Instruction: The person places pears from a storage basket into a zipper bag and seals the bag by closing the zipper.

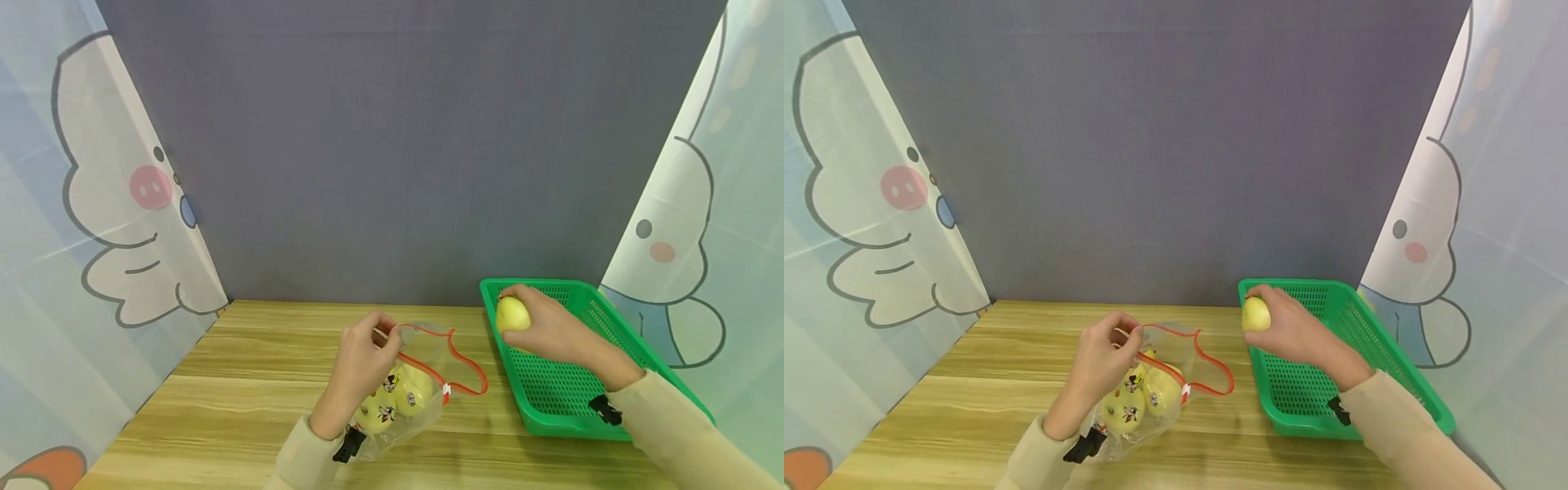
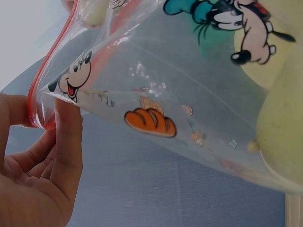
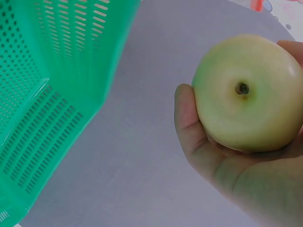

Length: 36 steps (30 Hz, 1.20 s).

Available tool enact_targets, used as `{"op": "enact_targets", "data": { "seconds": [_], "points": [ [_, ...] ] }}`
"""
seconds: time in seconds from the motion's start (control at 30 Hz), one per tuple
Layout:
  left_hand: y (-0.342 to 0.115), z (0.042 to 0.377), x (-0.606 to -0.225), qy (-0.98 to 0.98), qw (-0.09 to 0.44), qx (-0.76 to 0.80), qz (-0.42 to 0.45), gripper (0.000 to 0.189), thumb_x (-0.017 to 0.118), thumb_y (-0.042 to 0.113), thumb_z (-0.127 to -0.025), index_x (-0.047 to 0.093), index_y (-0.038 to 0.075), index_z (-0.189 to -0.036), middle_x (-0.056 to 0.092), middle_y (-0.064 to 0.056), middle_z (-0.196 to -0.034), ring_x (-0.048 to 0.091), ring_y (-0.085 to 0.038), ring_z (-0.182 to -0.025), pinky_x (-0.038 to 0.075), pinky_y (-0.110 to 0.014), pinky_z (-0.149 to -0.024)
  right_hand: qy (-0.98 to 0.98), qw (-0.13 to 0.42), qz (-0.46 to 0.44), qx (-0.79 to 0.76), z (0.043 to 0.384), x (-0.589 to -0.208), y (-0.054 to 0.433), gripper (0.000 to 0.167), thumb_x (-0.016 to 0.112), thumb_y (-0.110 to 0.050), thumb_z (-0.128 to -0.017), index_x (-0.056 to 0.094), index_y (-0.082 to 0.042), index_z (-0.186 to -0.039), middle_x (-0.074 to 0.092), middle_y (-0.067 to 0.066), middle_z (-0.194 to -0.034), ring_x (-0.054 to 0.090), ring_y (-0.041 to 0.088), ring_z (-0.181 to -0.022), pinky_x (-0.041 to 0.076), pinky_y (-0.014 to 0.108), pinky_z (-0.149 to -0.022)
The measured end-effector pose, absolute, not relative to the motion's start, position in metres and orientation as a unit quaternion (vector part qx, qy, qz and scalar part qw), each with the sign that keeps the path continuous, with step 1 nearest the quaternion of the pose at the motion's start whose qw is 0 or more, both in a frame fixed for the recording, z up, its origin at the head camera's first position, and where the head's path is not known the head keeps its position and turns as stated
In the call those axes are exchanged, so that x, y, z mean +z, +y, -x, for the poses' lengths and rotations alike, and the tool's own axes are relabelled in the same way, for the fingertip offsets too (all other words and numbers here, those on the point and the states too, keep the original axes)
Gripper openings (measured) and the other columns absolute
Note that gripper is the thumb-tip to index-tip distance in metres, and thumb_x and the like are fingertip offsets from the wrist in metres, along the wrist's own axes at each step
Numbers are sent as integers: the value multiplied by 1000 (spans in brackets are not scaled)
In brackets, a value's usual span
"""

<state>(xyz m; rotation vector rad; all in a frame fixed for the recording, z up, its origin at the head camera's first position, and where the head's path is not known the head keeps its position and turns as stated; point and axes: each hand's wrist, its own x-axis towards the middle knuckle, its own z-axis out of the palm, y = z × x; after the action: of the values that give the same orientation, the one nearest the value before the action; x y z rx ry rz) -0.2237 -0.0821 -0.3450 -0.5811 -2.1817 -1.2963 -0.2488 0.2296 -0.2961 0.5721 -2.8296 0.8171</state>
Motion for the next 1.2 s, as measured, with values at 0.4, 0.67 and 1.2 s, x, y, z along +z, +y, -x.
{"op": "enact_targets", "data": {
  "seconds": [0.4,0.67,1.2],
  "points": [
    [-81,225,-346,-808,266,-480,215,11,67,1,-91,67,10,-85,66,3,-75,61,-5,-56,50,-25,-45,-926,82,-189,317,236,-295,218,58,70,-16,-82,50,-6,-136,57,12,-115,57,24,-80,52,35,-58],
    [-82,225,-346,-807,270,-478,219,10,67,2,-91,67,9,-85,66,2,-76,60,-5,-56,50,-25,-45,-914,84,-186,350,228,-299,205,57,73,-17,-83,51,-11,-135,57,13,-117,58,25,-81,52,36,-58],
    [-82,226,-346,-807,265,-480,218,8,67,2,-91,67,8,-86,66,3,-76,60,-4,-56,50,-25,-45,-892,95,-212,387,211,-319,171,63,76,-20,-85,47,-12,-140,51,12,-129,56,25,-88,54,34,-59]
  ]
}}
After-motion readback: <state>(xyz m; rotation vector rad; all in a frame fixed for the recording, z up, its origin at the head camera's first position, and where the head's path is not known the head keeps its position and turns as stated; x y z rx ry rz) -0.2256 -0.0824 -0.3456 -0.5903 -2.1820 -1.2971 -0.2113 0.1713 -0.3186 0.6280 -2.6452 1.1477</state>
